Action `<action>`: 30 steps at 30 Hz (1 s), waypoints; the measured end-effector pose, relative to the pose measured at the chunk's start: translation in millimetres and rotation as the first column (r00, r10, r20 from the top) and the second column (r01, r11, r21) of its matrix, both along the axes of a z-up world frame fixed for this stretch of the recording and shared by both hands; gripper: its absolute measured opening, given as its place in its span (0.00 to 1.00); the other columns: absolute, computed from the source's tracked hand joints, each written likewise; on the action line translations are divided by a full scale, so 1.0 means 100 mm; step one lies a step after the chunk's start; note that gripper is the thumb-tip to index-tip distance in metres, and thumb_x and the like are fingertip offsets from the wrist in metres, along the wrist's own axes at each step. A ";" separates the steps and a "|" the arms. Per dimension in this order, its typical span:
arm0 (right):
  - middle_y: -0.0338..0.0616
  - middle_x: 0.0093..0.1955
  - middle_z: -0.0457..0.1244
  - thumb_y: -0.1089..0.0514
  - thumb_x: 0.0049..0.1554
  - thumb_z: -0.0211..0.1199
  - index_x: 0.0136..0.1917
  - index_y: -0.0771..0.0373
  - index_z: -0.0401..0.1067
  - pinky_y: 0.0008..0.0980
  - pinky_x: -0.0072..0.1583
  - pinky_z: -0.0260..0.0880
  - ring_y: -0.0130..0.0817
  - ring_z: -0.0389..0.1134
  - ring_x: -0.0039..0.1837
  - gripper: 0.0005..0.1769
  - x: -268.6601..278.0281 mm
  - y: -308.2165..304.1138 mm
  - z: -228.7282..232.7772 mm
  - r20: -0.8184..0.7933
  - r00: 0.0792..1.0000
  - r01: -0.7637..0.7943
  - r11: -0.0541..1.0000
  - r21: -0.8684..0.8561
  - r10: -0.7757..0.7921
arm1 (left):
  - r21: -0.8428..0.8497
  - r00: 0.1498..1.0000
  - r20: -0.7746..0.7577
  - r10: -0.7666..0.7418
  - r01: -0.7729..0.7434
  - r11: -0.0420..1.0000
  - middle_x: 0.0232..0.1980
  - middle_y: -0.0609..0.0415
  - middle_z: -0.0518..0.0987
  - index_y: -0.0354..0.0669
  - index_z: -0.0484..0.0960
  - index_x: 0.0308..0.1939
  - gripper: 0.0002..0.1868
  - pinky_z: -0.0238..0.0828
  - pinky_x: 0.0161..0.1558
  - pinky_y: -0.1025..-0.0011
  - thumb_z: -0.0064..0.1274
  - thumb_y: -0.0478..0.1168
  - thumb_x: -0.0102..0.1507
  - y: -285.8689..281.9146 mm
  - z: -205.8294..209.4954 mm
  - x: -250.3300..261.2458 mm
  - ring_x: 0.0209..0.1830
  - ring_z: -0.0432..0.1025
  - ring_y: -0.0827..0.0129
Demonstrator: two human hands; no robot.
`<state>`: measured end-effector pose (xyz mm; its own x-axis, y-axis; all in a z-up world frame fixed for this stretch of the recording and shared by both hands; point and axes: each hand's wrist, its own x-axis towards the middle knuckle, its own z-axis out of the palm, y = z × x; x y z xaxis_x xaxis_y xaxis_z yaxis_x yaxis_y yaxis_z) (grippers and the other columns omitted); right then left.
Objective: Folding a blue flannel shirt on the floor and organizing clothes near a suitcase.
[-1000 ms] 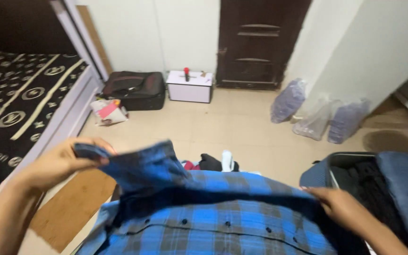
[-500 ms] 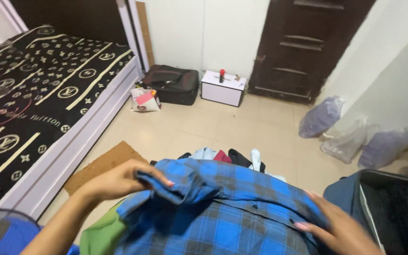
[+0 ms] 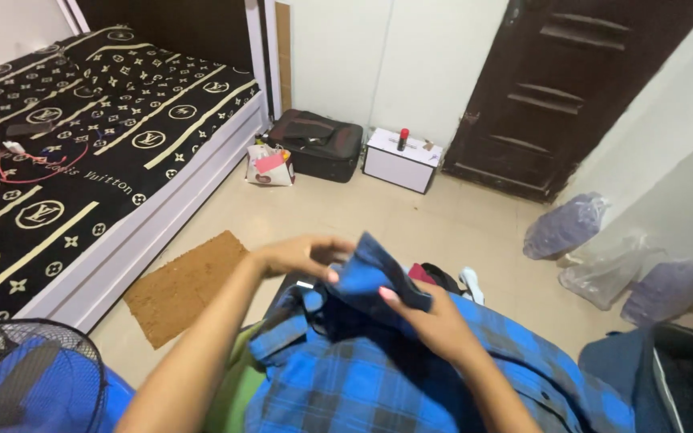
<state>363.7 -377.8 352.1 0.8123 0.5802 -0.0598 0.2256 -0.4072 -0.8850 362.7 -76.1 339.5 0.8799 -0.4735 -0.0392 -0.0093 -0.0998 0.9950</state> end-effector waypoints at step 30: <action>0.50 0.61 0.72 0.59 0.54 0.72 0.52 0.65 0.77 0.48 0.66 0.63 0.46 0.71 0.67 0.13 -0.60 0.02 -0.46 0.588 0.738 -0.363 0.929 -0.064 0.329 | 0.033 0.892 0.421 0.163 -0.195 0.980 0.58 0.50 0.80 0.39 0.77 0.63 0.32 0.66 0.60 0.63 0.57 0.26 0.53 0.01 -0.88 -0.05 0.61 0.71 0.61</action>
